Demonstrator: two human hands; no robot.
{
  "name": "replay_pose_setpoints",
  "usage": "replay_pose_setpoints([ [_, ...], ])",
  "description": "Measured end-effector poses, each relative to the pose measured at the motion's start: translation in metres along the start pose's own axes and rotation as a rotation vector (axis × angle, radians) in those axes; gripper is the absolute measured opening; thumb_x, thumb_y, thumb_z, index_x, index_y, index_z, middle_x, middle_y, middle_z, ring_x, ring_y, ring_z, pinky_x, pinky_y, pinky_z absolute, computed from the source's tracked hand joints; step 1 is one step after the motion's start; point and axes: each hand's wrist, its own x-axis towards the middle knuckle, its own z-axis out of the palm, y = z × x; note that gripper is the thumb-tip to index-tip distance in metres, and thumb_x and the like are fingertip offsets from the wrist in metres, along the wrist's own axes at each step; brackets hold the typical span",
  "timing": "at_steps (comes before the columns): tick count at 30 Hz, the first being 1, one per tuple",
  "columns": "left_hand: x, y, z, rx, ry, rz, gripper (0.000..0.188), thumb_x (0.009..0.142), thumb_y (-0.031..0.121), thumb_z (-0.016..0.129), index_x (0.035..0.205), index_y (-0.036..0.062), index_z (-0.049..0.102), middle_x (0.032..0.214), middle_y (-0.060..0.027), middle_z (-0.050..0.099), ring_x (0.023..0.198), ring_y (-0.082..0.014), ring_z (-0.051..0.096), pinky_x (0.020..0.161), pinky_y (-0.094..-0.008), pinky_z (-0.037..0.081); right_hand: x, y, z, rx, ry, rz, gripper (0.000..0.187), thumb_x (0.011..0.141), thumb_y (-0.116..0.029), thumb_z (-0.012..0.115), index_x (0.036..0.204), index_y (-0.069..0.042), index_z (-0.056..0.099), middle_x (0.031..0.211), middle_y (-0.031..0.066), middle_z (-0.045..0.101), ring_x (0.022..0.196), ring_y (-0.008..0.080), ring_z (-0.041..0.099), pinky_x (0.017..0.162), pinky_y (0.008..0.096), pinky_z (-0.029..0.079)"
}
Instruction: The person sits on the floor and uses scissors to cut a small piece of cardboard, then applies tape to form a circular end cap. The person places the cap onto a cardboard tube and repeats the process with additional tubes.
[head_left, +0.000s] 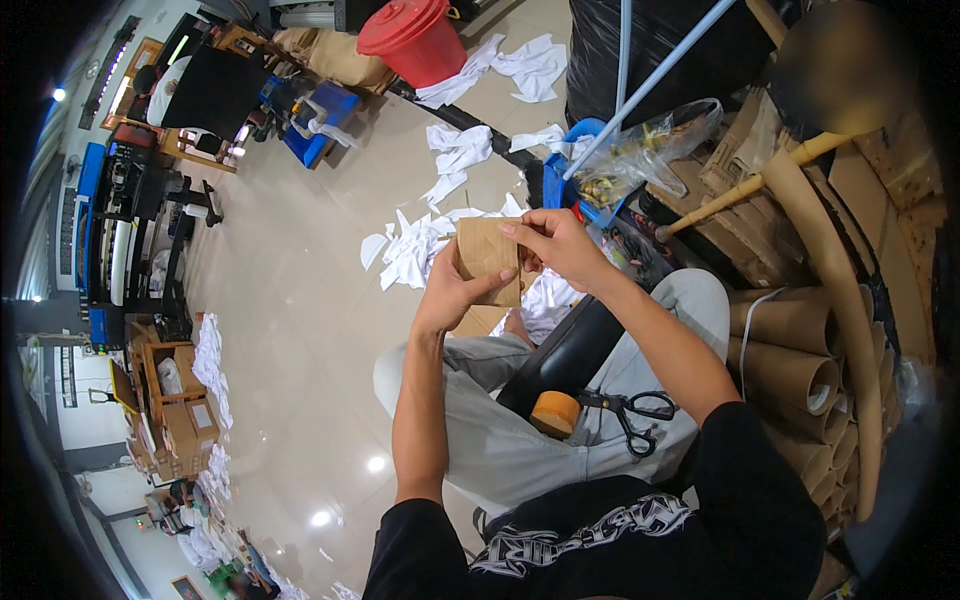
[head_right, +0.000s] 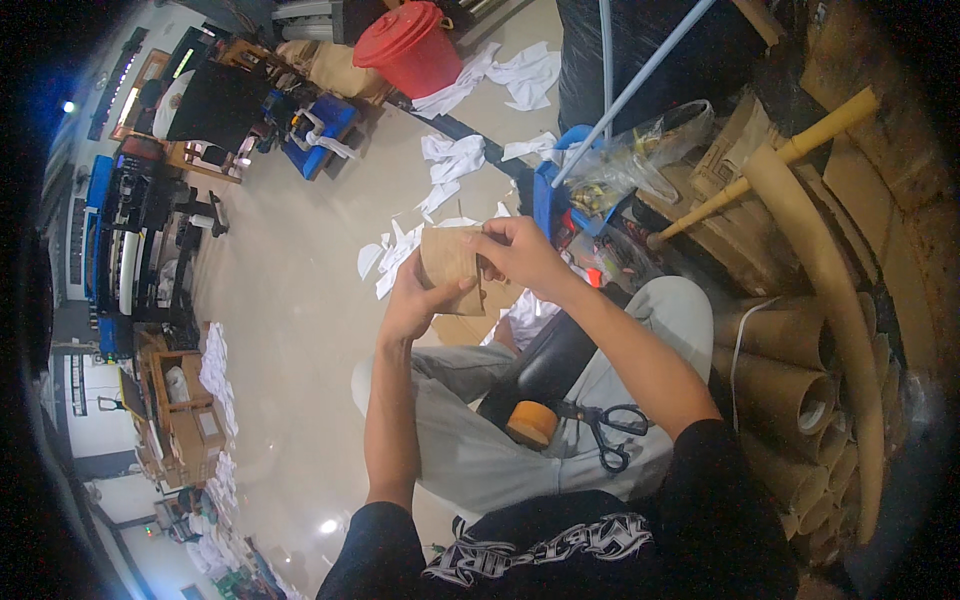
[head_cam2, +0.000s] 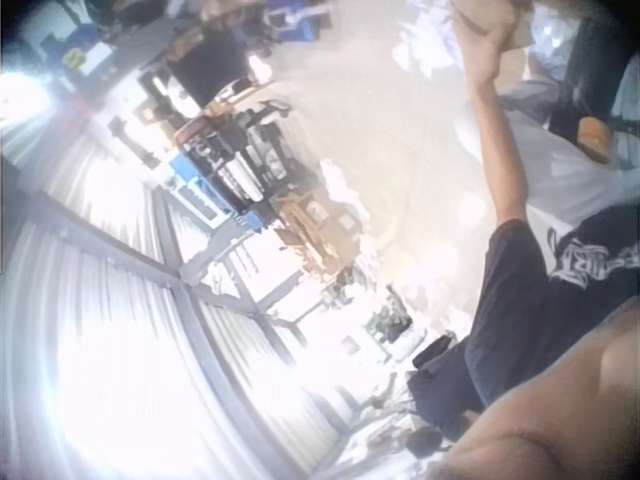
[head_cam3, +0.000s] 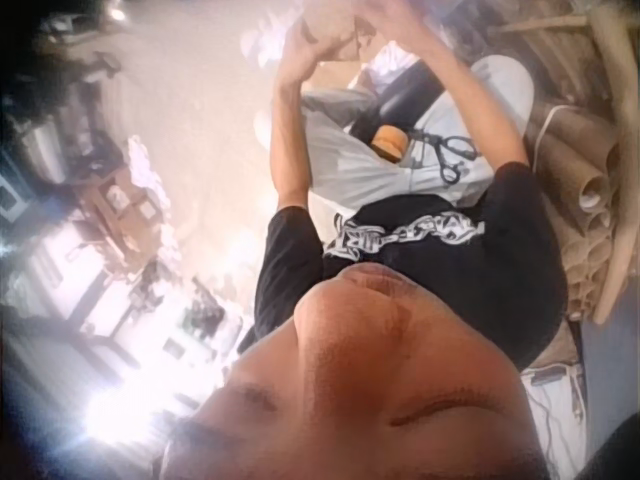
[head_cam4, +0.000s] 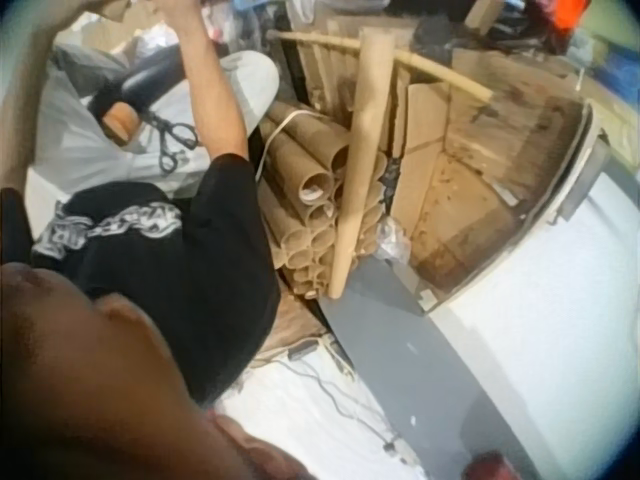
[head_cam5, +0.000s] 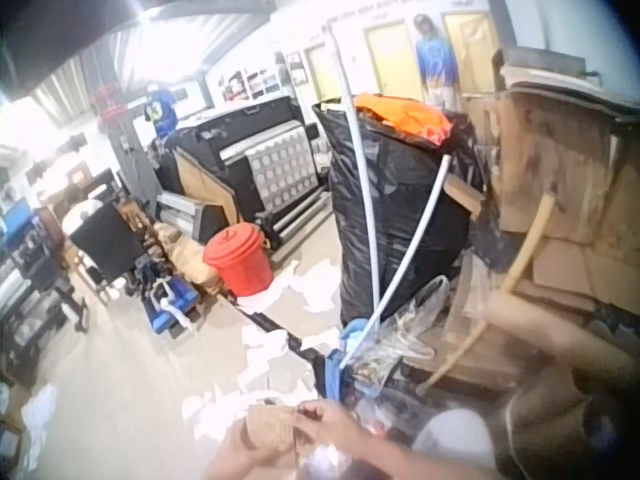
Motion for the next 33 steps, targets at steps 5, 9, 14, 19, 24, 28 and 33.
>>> replay_pose_setpoints([
  [5, -0.002, 0.003, -0.002, -0.025, -0.016, -0.014, 0.068, 0.073, 0.010, 0.088, 0.131, -0.0022, 0.055, 0.116, -0.0107, 0.067, 0.103, -0.0201, 0.067, 0.091, -0.0364, 0.055, -0.002, -0.005, 0.002, -0.014, -0.019, 0.012, 0.028, 0.100, -0.027, 0.069, 0.087, -0.001, 0.069, 0.069, -0.0003, 0.064, 0.057, 0.0056, 0.058, 0.052, 0.0218, 0.044],
  [9, -0.004, 0.008, -0.001, -0.016, 0.008, -0.024, 0.069, 0.071, 0.011, 0.089, 0.130, -0.0017, 0.056, 0.116, -0.0106, 0.067, 0.103, -0.0197, 0.067, 0.091, -0.0362, 0.055, -0.004, -0.009, 0.003, -0.044, -0.036, 0.015, 0.031, 0.100, -0.027, 0.068, 0.086, 0.000, 0.069, 0.068, 0.0016, 0.065, 0.060, 0.0070, 0.060, 0.054, 0.0230, 0.044],
  [14, -0.004, 0.006, -0.004, 0.008, 0.023, 0.004, 0.068, 0.071, 0.011, 0.090, 0.129, -0.0015, 0.057, 0.114, -0.0106, 0.068, 0.103, -0.0197, 0.067, 0.091, -0.0360, 0.055, -0.005, -0.011, 0.004, -0.055, -0.054, -0.016, 0.031, 0.102, -0.027, 0.066, 0.088, 0.001, 0.072, 0.069, 0.0012, 0.066, 0.060, 0.0064, 0.060, 0.054, 0.0226, 0.045],
  [19, -0.004, 0.008, -0.002, -0.004, 0.033, 0.043, 0.064, 0.072, 0.009, 0.089, 0.127, -0.0020, 0.057, 0.113, -0.0103, 0.069, 0.100, -0.0187, 0.068, 0.090, -0.0347, 0.056, -0.007, -0.015, 0.007, -0.061, -0.037, -0.030, 0.032, 0.103, -0.027, 0.065, 0.089, 0.001, 0.073, 0.068, -0.0004, 0.065, 0.058, 0.0052, 0.059, 0.054, 0.0214, 0.045],
  [24, -0.005, 0.000, -0.005, -0.030, 0.052, 0.073, 0.057, 0.074, 0.007, 0.088, 0.123, -0.0019, 0.059, 0.110, -0.0096, 0.071, 0.097, -0.0170, 0.069, 0.088, -0.0333, 0.057, -0.008, -0.015, 0.007, -0.055, -0.095, -0.063, 0.028, 0.102, -0.024, 0.066, 0.091, 0.001, 0.072, 0.070, -0.0004, 0.065, 0.061, 0.0050, 0.060, 0.056, 0.0218, 0.046],
  [28, -0.007, 0.006, -0.009, 0.011, 0.041, 0.061, 0.057, 0.074, 0.007, 0.088, 0.123, -0.0017, 0.060, 0.109, -0.0092, 0.071, 0.098, -0.0164, 0.068, 0.088, -0.0332, 0.056, -0.008, -0.013, 0.004, -0.063, -0.166, -0.101, 0.024, 0.101, -0.021, 0.067, 0.092, 0.000, 0.071, 0.071, -0.0005, 0.065, 0.063, 0.0049, 0.061, 0.057, 0.0221, 0.048],
  [33, -0.009, 0.011, -0.008, 0.074, 0.011, 0.041, 0.059, 0.072, 0.007, 0.090, 0.123, -0.0018, 0.060, 0.109, -0.0094, 0.070, 0.097, -0.0154, 0.068, 0.088, -0.0325, 0.056, -0.007, -0.016, 0.004, -0.042, -0.094, -0.002, 0.023, 0.101, -0.022, 0.068, 0.093, 0.000, 0.072, 0.071, -0.0002, 0.066, 0.062, 0.0057, 0.061, 0.057, 0.0218, 0.048],
])
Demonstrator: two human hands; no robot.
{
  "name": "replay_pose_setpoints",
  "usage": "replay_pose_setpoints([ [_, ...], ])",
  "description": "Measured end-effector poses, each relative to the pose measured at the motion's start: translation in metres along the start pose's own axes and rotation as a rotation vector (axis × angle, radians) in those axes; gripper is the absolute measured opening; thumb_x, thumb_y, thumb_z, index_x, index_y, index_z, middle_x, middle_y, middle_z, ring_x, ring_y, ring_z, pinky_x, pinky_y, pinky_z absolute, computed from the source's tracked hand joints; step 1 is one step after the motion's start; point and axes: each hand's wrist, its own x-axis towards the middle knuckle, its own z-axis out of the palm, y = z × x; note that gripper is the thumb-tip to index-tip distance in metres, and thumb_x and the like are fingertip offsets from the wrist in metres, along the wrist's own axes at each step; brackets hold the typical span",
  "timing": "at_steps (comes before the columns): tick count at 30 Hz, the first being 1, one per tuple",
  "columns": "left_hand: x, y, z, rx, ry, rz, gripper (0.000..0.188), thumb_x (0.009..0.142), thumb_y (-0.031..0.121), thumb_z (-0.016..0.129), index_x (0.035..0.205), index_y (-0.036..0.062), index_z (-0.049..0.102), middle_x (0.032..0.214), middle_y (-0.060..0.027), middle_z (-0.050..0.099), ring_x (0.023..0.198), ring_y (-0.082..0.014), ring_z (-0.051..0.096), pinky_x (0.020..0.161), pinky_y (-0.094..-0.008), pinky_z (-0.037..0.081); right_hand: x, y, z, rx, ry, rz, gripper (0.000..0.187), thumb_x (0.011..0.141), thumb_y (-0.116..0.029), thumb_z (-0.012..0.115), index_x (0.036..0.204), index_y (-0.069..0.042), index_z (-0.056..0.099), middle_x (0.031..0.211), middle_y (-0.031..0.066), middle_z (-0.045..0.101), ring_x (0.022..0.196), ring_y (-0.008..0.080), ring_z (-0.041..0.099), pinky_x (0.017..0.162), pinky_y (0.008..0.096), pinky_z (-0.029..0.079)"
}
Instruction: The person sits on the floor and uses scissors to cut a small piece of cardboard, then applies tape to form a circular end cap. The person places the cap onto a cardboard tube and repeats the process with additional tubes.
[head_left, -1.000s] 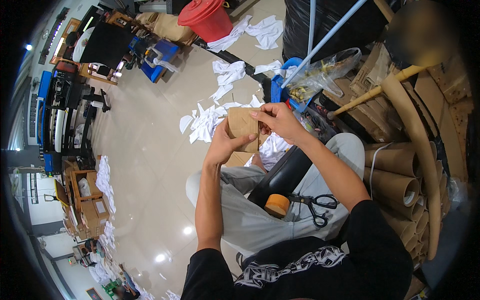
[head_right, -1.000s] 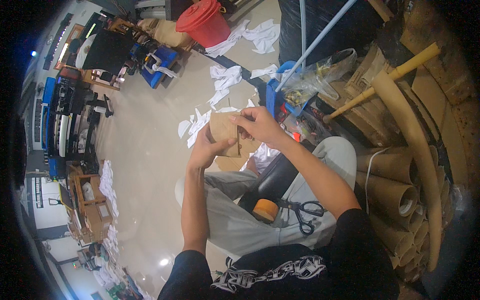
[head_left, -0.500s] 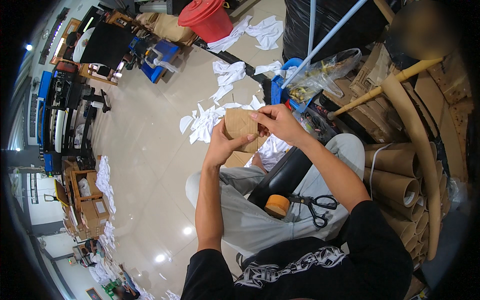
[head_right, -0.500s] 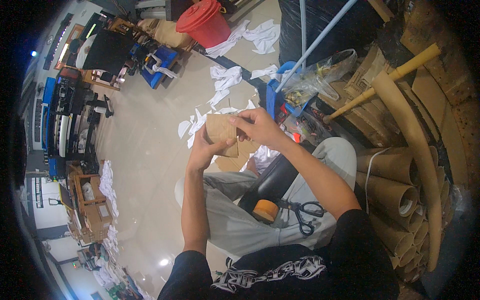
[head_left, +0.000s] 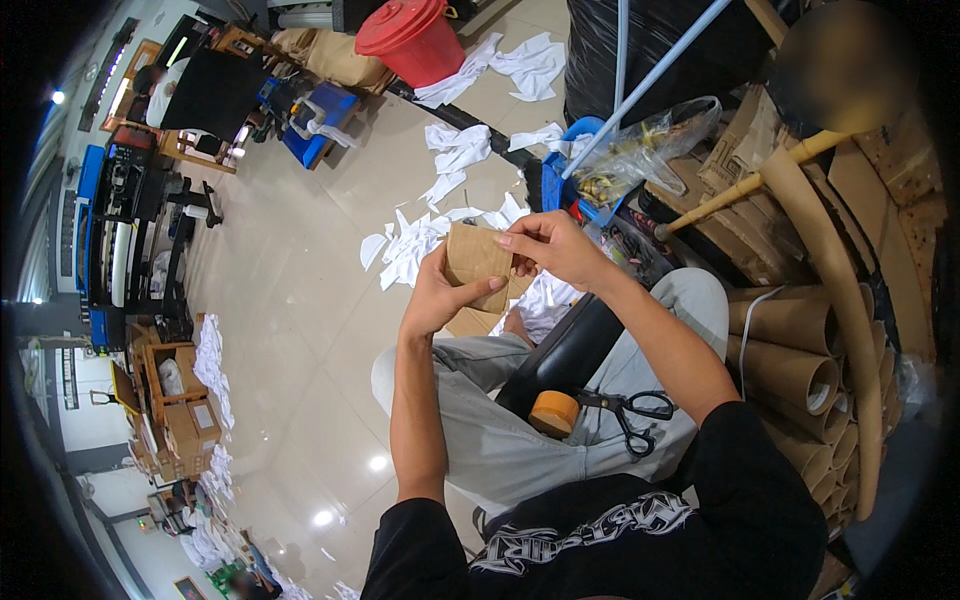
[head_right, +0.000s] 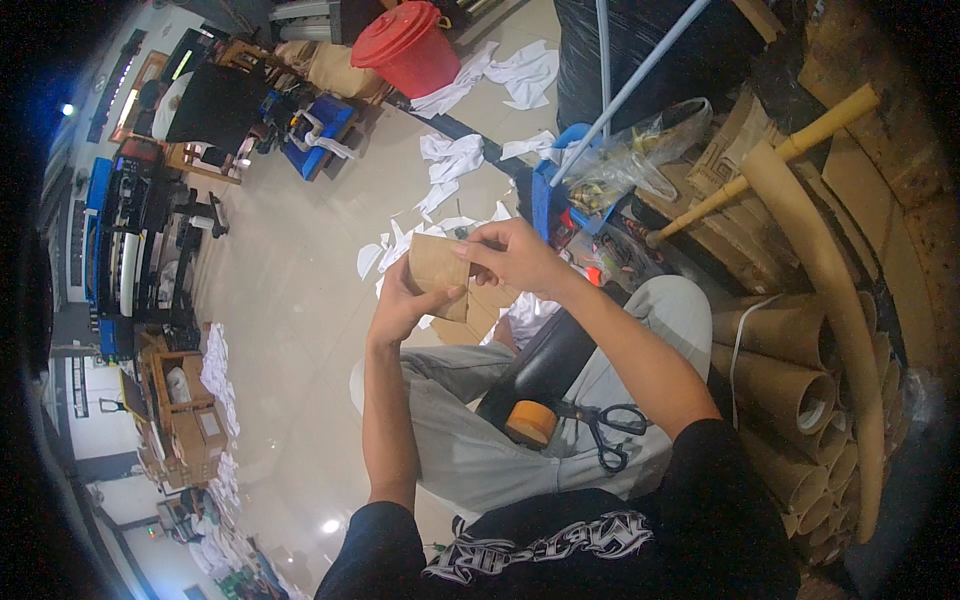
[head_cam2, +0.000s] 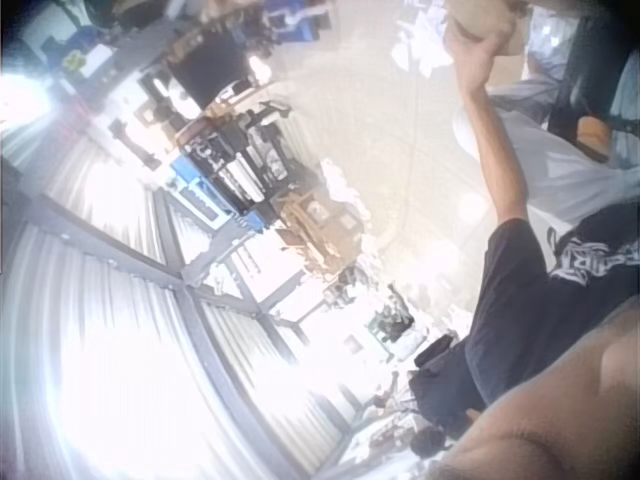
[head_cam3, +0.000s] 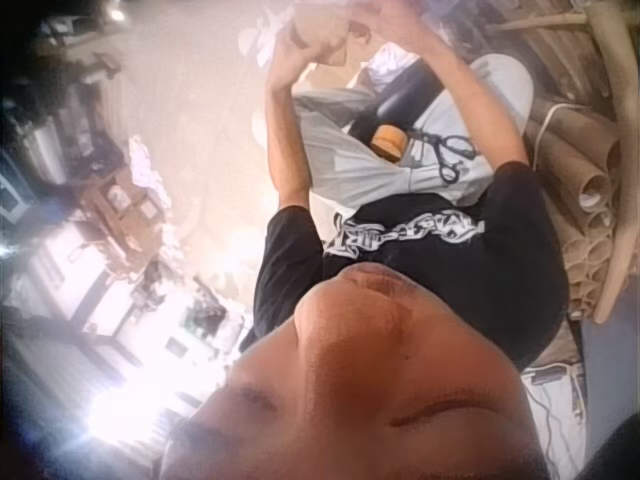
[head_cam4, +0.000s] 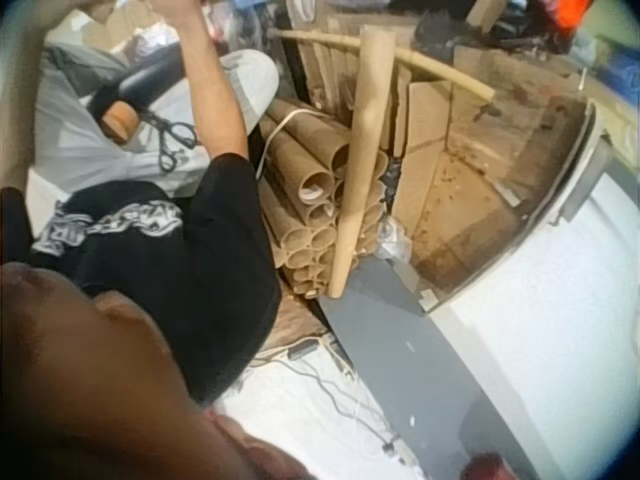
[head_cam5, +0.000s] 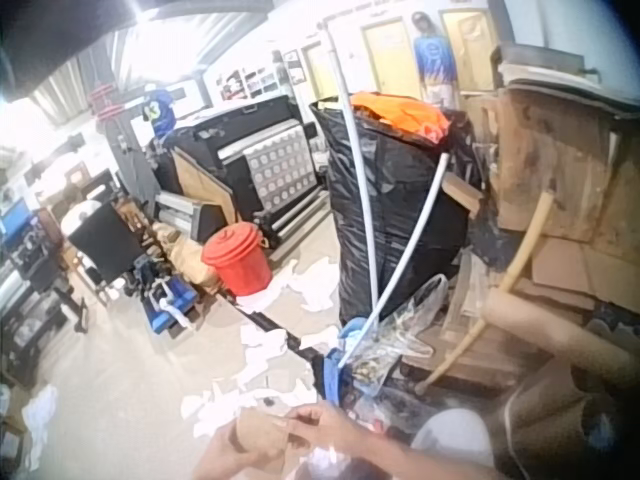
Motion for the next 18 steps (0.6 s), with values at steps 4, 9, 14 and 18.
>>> replay_pose_setpoints([
  [4, 0.002, -0.004, -0.003, -0.114, -0.001, 0.058, 0.061, 0.078, 0.010, 0.086, 0.128, -0.0023, 0.055, 0.111, -0.0109, 0.070, 0.099, -0.0183, 0.069, 0.088, -0.0341, 0.057, 0.002, 0.006, -0.004, 0.072, 0.036, 0.002, 0.024, 0.101, -0.022, 0.067, 0.094, 0.000, 0.071, 0.073, 0.0012, 0.066, 0.063, 0.0074, 0.061, 0.058, 0.0230, 0.048],
  [9, 0.009, -0.008, -0.008, -0.821, 0.006, 0.145, 0.066, 0.085, 0.016, 0.081, 0.138, -0.0035, 0.047, 0.116, -0.0161, 0.069, 0.105, -0.0252, 0.071, 0.091, -0.0363, 0.057, 0.012, 0.014, -0.021, 0.577, 0.172, -0.034, 0.021, 0.100, -0.023, 0.068, 0.099, -0.002, 0.069, 0.082, 0.0035, 0.067, 0.071, 0.0117, 0.063, 0.066, 0.0255, 0.049],
  [14, 0.016, -0.011, 0.027, -0.606, 0.140, 0.138, 0.058, 0.088, -0.001, 0.075, 0.138, -0.0078, 0.044, 0.129, -0.0221, 0.063, 0.120, -0.0311, 0.065, 0.108, -0.0466, 0.052, 0.014, 0.015, -0.010, 0.715, 0.321, -0.033, 0.019, 0.101, -0.023, 0.067, 0.100, -0.004, 0.068, 0.084, 0.0038, 0.066, 0.074, 0.0126, 0.060, 0.067, 0.0263, 0.048],
  [18, 0.015, -0.002, 0.047, -0.415, 0.243, 0.194, 0.052, 0.091, 0.005, 0.075, 0.134, -0.0101, 0.049, 0.126, -0.0220, 0.065, 0.115, -0.0282, 0.067, 0.104, -0.0433, 0.056, 0.011, 0.017, -0.006, 0.677, 0.333, -0.095, 0.019, 0.102, -0.024, 0.066, 0.099, -0.005, 0.068, 0.084, 0.0036, 0.066, 0.074, 0.0127, 0.060, 0.067, 0.0273, 0.048],
])
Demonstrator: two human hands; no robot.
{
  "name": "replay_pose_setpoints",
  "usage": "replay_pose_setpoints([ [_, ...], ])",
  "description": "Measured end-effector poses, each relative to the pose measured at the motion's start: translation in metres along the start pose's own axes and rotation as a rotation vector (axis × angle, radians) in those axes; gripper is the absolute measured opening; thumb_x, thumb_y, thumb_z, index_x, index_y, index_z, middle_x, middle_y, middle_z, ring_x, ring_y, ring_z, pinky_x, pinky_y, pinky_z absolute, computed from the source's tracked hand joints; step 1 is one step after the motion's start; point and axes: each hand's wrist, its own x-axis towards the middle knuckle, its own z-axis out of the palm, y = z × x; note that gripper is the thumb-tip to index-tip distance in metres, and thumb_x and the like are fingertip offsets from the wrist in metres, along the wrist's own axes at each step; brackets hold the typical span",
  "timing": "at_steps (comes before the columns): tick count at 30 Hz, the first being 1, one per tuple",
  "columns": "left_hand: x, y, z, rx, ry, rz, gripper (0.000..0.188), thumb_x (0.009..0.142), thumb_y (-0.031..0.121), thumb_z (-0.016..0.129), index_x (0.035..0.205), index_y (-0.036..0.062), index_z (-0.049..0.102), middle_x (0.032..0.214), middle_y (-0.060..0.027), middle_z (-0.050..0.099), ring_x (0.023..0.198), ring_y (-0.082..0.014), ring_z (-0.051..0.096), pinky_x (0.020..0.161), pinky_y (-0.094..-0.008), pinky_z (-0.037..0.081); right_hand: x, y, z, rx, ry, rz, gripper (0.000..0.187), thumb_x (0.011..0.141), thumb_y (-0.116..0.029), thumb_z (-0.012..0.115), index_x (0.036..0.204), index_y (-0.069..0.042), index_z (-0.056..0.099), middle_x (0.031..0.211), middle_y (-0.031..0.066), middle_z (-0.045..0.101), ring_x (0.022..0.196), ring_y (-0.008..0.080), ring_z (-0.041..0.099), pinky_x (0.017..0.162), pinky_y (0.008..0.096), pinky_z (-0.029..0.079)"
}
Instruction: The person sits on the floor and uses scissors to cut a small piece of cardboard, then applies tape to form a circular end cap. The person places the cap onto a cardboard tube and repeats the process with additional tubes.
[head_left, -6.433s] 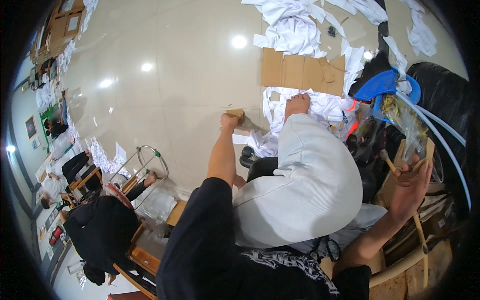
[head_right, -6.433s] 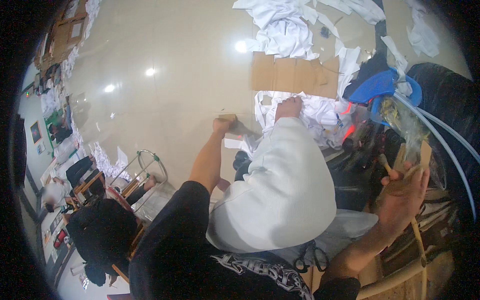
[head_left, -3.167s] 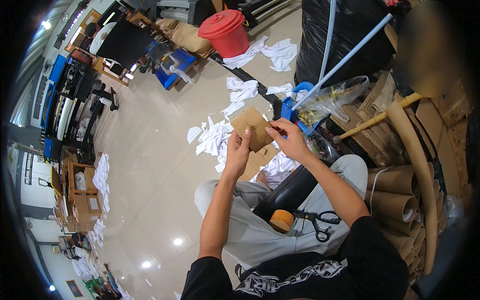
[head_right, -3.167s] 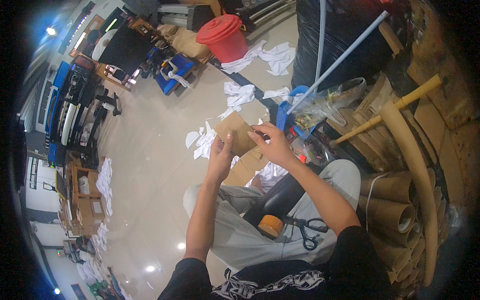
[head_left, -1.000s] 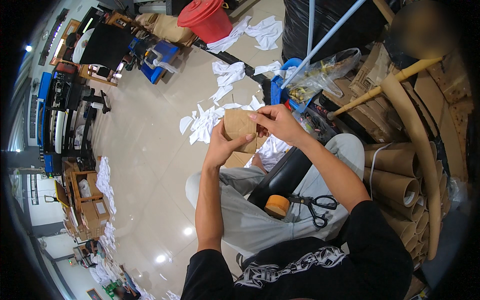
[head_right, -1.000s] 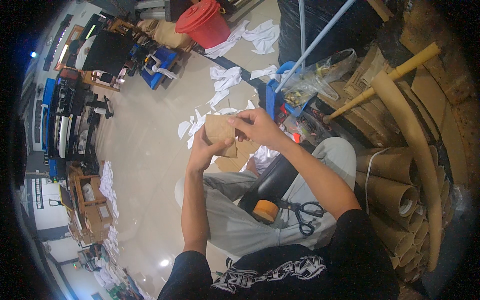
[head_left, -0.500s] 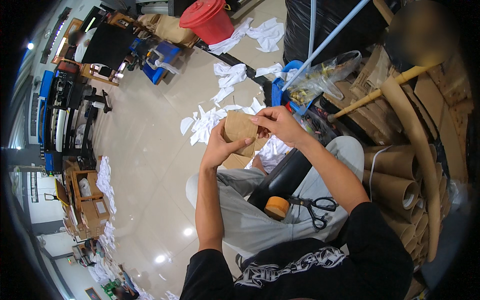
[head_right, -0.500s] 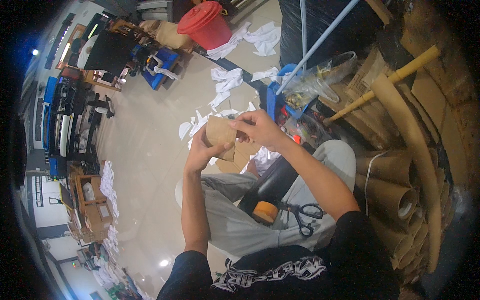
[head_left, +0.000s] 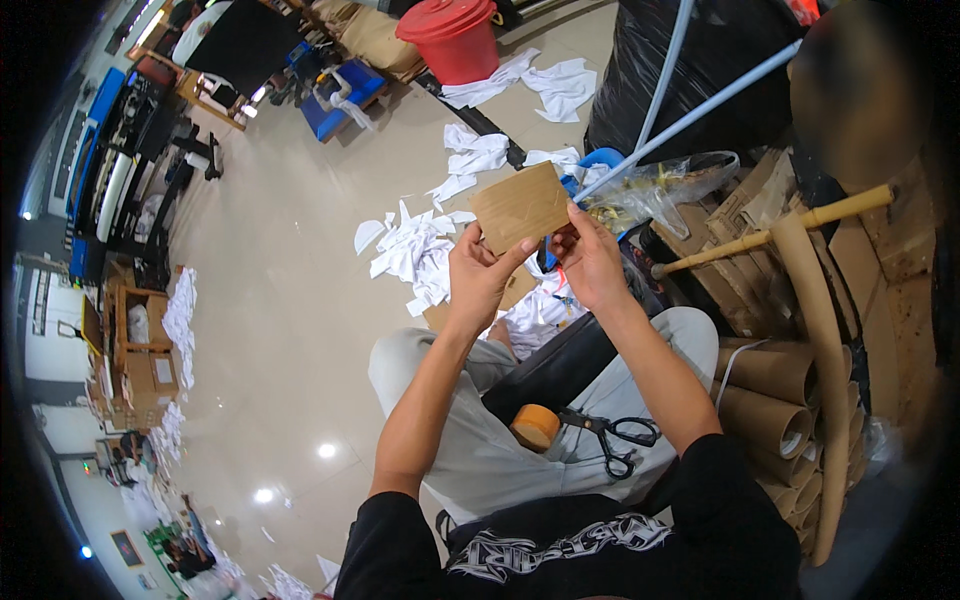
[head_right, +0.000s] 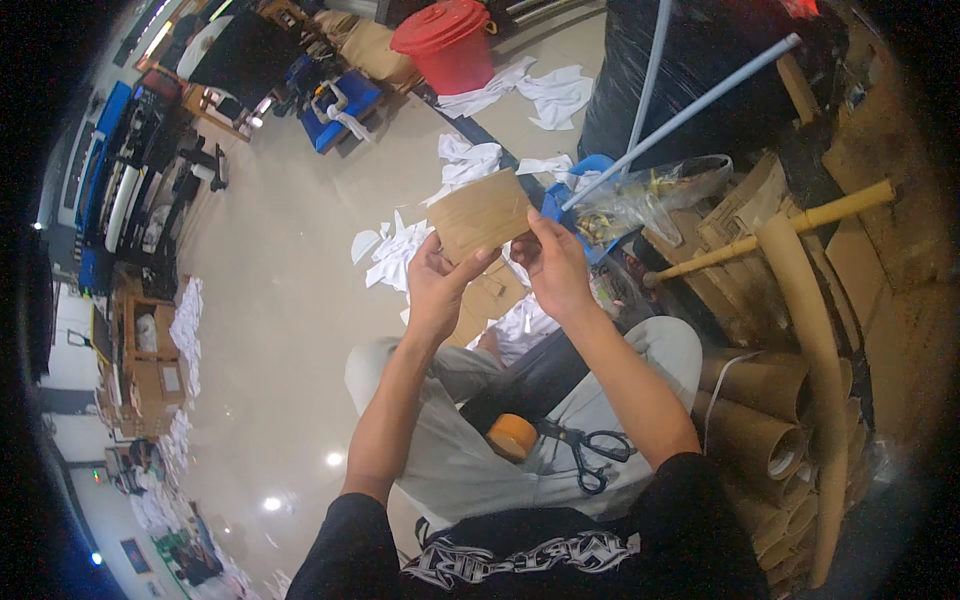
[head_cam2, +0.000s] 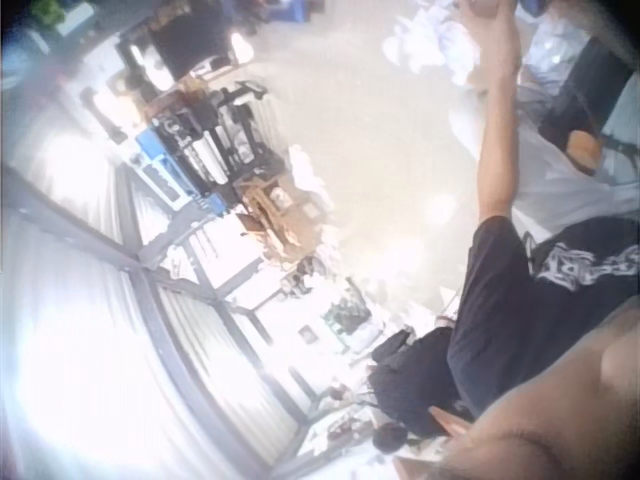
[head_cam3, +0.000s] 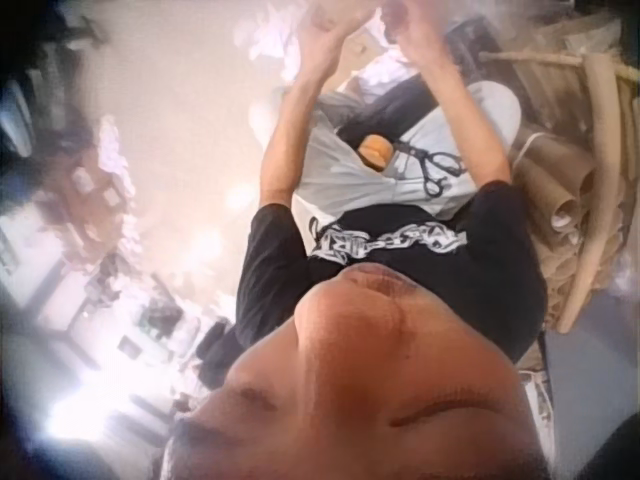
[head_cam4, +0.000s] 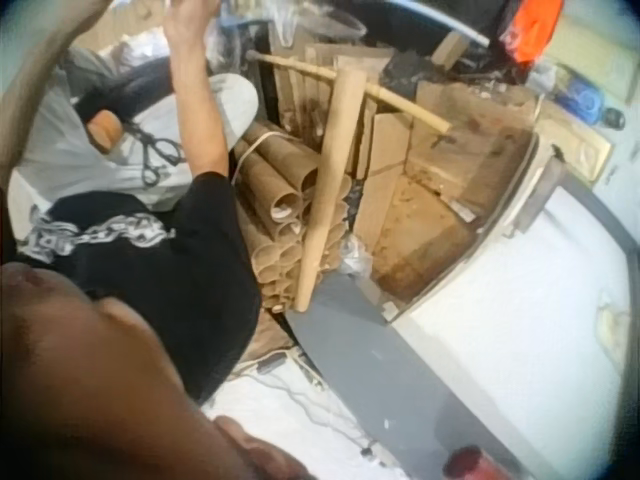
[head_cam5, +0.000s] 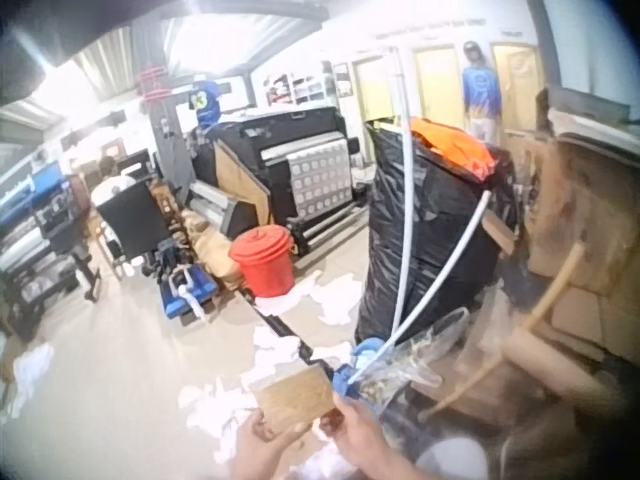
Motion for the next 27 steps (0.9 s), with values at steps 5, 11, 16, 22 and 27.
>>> replay_pose_setpoints([
  [5, -0.001, 0.007, 0.003, -0.153, -0.027, 0.015, 0.048, 0.096, 0.011, 0.072, 0.132, -0.0121, 0.051, 0.126, -0.0220, 0.065, 0.114, -0.0275, 0.068, 0.102, -0.0412, 0.057, 0.001, 0.000, -0.002, 0.003, -0.062, -0.005, 0.018, 0.102, -0.024, 0.065, 0.104, -0.006, 0.066, 0.089, 0.0022, 0.067, 0.079, 0.0116, 0.060, 0.069, 0.0279, 0.048],
  [11, -0.007, 0.009, -0.006, -0.150, -0.067, 0.000, 0.047, 0.099, 0.011, 0.068, 0.134, -0.0133, 0.049, 0.129, -0.0221, 0.064, 0.115, -0.0286, 0.067, 0.104, -0.0413, 0.056, -0.009, -0.006, 0.017, -0.011, -0.090, 0.001, 0.016, 0.102, -0.022, 0.066, 0.109, -0.007, 0.065, 0.096, 0.0032, 0.070, 0.084, 0.0114, 0.062, 0.073, 0.0295, 0.048],
  [16, -0.008, 0.013, -0.007, -0.191, -0.136, -0.021, 0.043, 0.100, 0.009, 0.065, 0.135, -0.0111, 0.050, 0.129, -0.0209, 0.065, 0.115, -0.0271, 0.067, 0.104, -0.0398, 0.056, -0.006, -0.010, 0.009, -0.089, -0.179, -0.022, 0.017, 0.101, -0.022, 0.068, 0.107, -0.006, 0.064, 0.095, 0.0036, 0.070, 0.081, 0.0111, 0.062, 0.074, 0.0285, 0.049],
  [22, -0.011, 0.013, -0.009, -0.187, -0.180, -0.051, 0.038, 0.101, 0.006, 0.063, 0.134, -0.0106, 0.052, 0.125, -0.0203, 0.068, 0.110, -0.0237, 0.070, 0.101, -0.0364, 0.057, -0.006, -0.011, 0.011, -0.138, -0.141, -0.063, 0.021, 0.100, -0.025, 0.069, 0.103, -0.005, 0.064, 0.088, 0.0042, 0.068, 0.071, 0.0104, 0.061, 0.067, 0.0259, 0.049],
  [27, -0.011, 0.014, -0.012, -0.212, -0.235, -0.085, 0.039, 0.102, 0.007, 0.062, 0.136, -0.0110, 0.052, 0.127, -0.0206, 0.067, 0.112, -0.0246, 0.069, 0.103, -0.0364, 0.056, -0.008, -0.012, 0.008, -0.156, -0.131, -0.083, 0.022, 0.100, -0.026, 0.070, 0.101, -0.005, 0.063, 0.083, 0.0039, 0.067, 0.067, 0.0100, 0.059, 0.064, 0.0260, 0.049],
])
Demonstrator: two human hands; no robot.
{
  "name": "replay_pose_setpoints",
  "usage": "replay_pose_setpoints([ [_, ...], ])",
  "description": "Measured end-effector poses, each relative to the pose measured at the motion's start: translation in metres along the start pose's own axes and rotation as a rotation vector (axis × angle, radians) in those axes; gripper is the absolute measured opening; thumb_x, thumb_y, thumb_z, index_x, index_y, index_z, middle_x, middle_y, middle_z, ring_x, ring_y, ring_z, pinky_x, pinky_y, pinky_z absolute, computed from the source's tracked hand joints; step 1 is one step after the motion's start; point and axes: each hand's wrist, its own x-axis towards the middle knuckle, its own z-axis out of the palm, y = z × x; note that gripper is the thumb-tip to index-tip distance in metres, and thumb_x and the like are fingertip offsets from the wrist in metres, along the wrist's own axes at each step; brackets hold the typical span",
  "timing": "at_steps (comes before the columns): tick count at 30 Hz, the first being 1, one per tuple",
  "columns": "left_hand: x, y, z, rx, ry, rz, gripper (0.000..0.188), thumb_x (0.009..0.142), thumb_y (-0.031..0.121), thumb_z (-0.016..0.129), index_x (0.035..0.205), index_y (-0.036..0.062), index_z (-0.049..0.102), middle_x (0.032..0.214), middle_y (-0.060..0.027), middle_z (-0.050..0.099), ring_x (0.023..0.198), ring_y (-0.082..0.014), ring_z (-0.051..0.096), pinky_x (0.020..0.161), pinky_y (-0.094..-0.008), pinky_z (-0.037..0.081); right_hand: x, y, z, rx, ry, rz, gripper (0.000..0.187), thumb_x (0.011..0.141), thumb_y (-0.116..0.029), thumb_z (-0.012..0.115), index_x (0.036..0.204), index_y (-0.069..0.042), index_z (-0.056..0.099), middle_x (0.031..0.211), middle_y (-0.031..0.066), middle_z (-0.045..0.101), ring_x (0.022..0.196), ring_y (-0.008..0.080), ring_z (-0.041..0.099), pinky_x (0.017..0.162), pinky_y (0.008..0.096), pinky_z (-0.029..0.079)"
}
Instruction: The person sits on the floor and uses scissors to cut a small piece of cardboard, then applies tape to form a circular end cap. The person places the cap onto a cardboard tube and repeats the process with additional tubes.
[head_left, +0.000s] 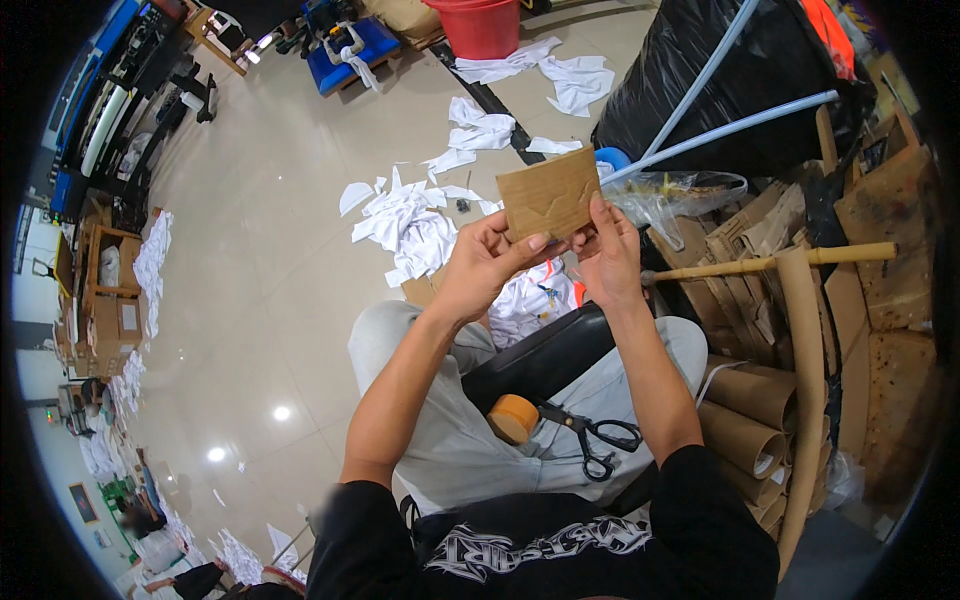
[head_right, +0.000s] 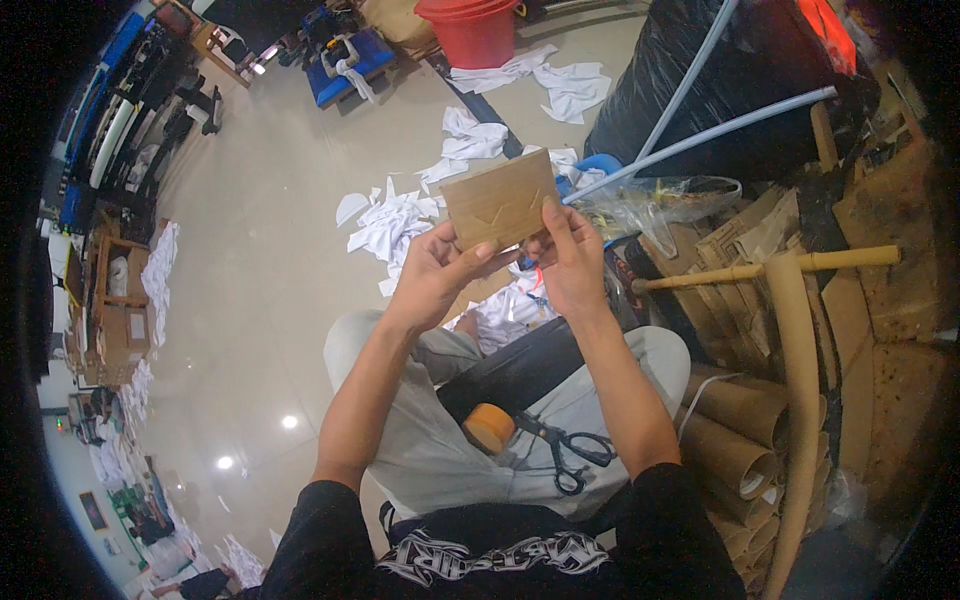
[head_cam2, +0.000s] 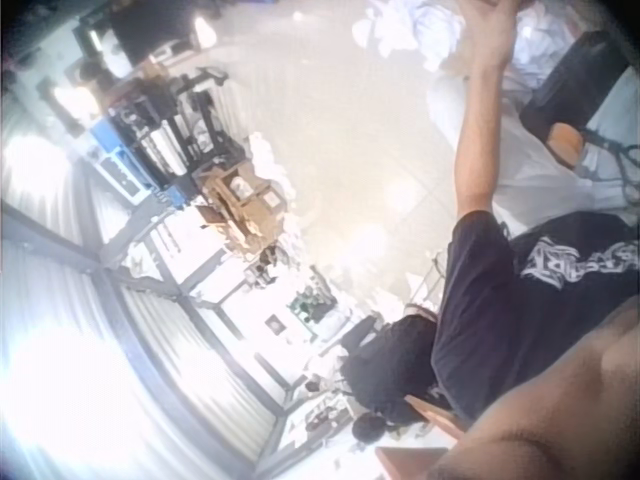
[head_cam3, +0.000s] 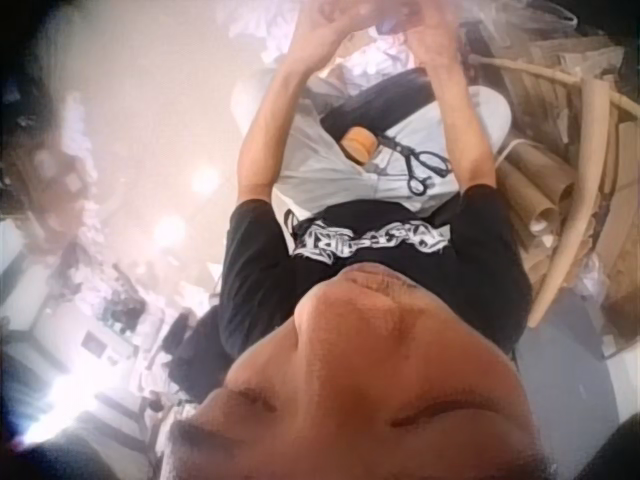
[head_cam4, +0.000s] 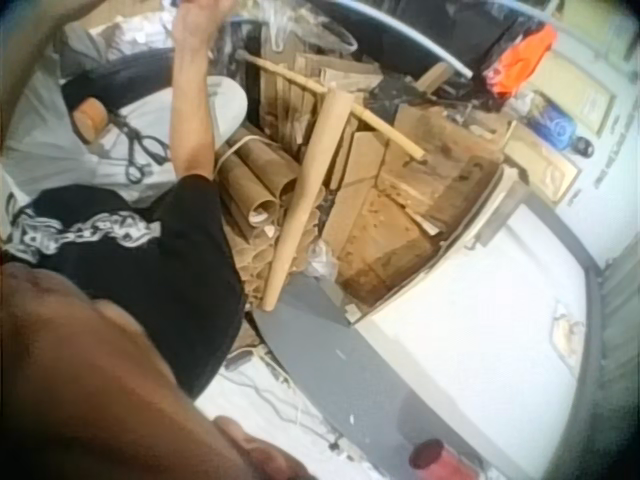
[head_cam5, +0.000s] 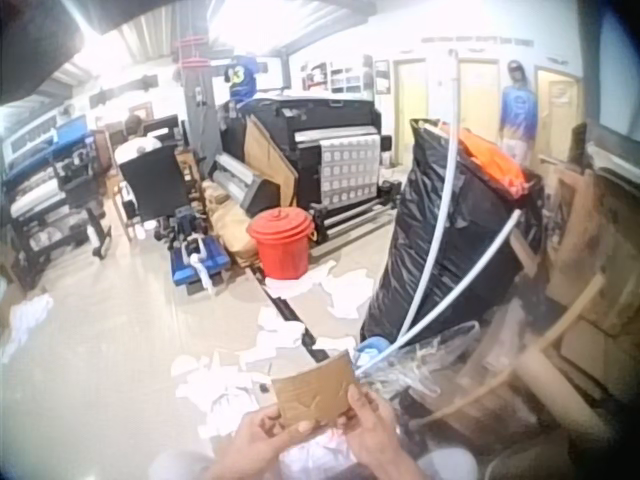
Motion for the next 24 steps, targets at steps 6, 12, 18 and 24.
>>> replay_pose_setpoints([
  [6, -0.0007, 0.0010, -0.0015, -0.050, -0.073, -0.085, 0.046, 0.102, 0.010, 0.062, 0.142, -0.0065, 0.048, 0.139, -0.0201, 0.059, 0.126, -0.0308, 0.062, 0.113, -0.0471, 0.049, 0.0010, -0.0011, 0.0010, 0.012, 0.022, -0.011, 0.023, 0.098, -0.025, 0.072, 0.100, -0.004, 0.063, 0.084, 0.0038, 0.067, 0.067, 0.0099, 0.059, 0.066, 0.0269, 0.050],
  [12, -0.0002, 0.0006, -0.0006, -0.063, -0.085, -0.069, 0.047, 0.102, 0.011, 0.062, 0.143, -0.0070, 0.047, 0.139, -0.0211, 0.059, 0.125, -0.0329, 0.062, 0.113, -0.0463, 0.048, 0.0002, -0.0044, 0.0054, 0.029, 0.019, -0.005, 0.023, 0.098, -0.024, 0.073, 0.101, -0.004, 0.064, 0.085, 0.0036, 0.068, 0.068, 0.0099, 0.058, 0.067, 0.0267, 0.050],
  [18, 0.0002, 0.0009, -0.0013, -0.064, -0.085, -0.098, 0.048, 0.101, 0.011, 0.063, 0.143, -0.0071, 0.047, 0.139, -0.0227, 0.058, 0.125, -0.0348, 0.062, 0.114, -0.0467, 0.048, 0.0003, -0.0063, 0.0021, 0.033, 0.005, -0.004, 0.020, 0.098, -0.023, 0.072, 0.099, -0.004, 0.065, 0.085, 0.0028, 0.068, 0.068, 0.0090, 0.059, 0.066, 0.0256, 0.050],
  [24, 0.0017, 0.0037, 0.0032, -0.111, -0.105, -0.093, 0.050, 0.101, 0.013, 0.064, 0.143, -0.0070, 0.047, 0.139, -0.0217, 0.059, 0.130, -0.0321, 0.058, 0.117, -0.0476, 0.043, 0.0002, -0.0071, -0.0013, 0.061, 0.002, 0.004, 0.017, 0.097, -0.020, 0.073, 0.099, -0.005, 0.066, 0.088, 0.0029, 0.070, 0.068, 0.0082, 0.060, 0.065, 0.0241, 0.050],
])
